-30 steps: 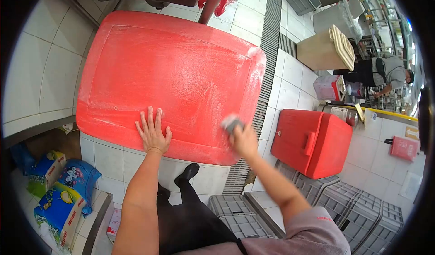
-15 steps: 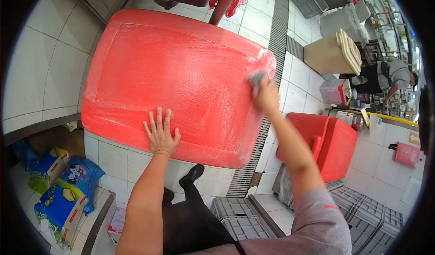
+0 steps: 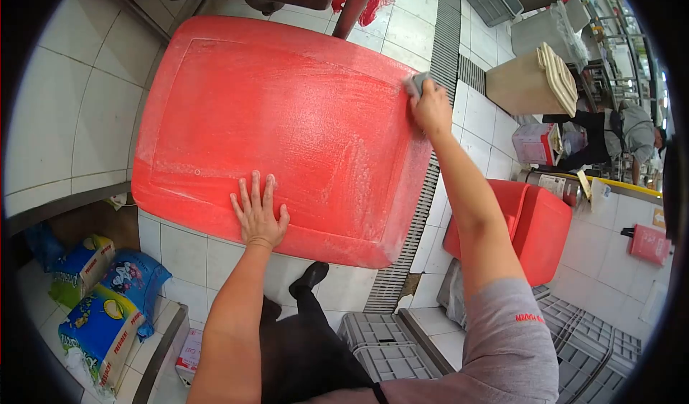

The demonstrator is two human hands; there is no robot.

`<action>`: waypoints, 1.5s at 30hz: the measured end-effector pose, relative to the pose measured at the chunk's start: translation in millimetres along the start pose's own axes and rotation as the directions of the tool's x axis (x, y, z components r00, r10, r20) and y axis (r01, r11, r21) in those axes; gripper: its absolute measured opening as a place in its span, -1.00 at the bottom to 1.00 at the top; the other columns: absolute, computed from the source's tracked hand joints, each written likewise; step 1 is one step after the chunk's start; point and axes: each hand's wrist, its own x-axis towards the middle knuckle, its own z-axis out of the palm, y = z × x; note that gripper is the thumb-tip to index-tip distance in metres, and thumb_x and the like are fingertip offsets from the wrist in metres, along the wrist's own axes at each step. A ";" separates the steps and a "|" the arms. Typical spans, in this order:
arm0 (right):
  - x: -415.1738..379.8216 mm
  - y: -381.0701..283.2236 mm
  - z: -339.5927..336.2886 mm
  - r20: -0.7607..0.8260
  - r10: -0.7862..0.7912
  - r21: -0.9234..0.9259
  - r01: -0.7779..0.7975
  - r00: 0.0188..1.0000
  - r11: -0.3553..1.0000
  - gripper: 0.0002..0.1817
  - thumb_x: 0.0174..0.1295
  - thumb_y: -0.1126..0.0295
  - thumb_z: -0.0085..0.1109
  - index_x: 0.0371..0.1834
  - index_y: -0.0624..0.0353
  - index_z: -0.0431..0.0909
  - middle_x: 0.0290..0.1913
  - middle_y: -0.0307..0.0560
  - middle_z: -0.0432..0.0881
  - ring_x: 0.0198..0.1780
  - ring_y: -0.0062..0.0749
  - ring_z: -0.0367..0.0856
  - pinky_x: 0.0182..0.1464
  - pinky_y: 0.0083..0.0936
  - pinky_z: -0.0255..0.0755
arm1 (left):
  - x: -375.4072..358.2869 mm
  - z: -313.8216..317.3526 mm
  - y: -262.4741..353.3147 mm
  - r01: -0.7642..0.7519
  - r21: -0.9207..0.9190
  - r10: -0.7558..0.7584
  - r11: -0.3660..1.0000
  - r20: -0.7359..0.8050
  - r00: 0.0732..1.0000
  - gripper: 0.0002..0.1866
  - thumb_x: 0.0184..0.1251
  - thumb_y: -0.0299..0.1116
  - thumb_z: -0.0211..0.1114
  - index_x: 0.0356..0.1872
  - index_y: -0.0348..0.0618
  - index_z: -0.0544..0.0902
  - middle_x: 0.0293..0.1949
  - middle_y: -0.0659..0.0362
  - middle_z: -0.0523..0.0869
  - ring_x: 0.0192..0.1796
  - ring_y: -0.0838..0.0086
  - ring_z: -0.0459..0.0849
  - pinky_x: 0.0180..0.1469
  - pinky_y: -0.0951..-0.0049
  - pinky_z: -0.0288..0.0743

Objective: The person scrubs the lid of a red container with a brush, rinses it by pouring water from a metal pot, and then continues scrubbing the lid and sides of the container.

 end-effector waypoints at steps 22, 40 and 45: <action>38.0 -254.7 62.7 0.172 -0.151 0.296 0.095 0.973 0.950 -0.54 0.04 0.31 -0.02 0.05 0.22 0.41 0.03 0.21 0.45 0.06 0.07 0.42 0.05 -0.11 0.35 | 0.2 -1.2 2.0 -0.011 0.018 0.011 1.000 0.017 1.000 -0.22 0.11 -0.09 0.11 0.41 0.06 0.09 0.46 0.09 -0.06 0.48 0.04 -0.17 0.39 -0.15 -0.35; -107.0 -189.4 11.0 0.264 -0.199 0.366 0.093 0.944 0.926 -0.69 0.08 0.40 -0.03 -0.11 0.32 0.40 -0.11 0.31 0.47 -0.10 0.14 0.48 -0.17 -0.09 0.46 | 3.5 -2.5 0.8 -0.023 -0.004 0.023 1.000 -0.045 0.999 -0.21 0.10 -0.13 0.14 0.41 0.06 0.08 0.46 0.14 -0.04 0.48 0.10 -0.16 0.42 -0.08 -0.35; -165.7 -252.5 -14.9 0.348 -0.374 0.506 0.163 0.860 0.847 -0.66 0.06 0.27 0.10 -0.08 0.08 0.40 -0.03 0.23 0.39 -0.07 0.05 0.48 -0.12 -0.07 0.45 | 1.9 -10.7 3.6 0.076 0.040 -0.082 0.996 0.172 0.982 -0.25 0.09 -0.11 0.18 0.37 0.08 0.17 0.43 0.14 0.02 0.48 0.12 -0.17 0.44 -0.02 -0.37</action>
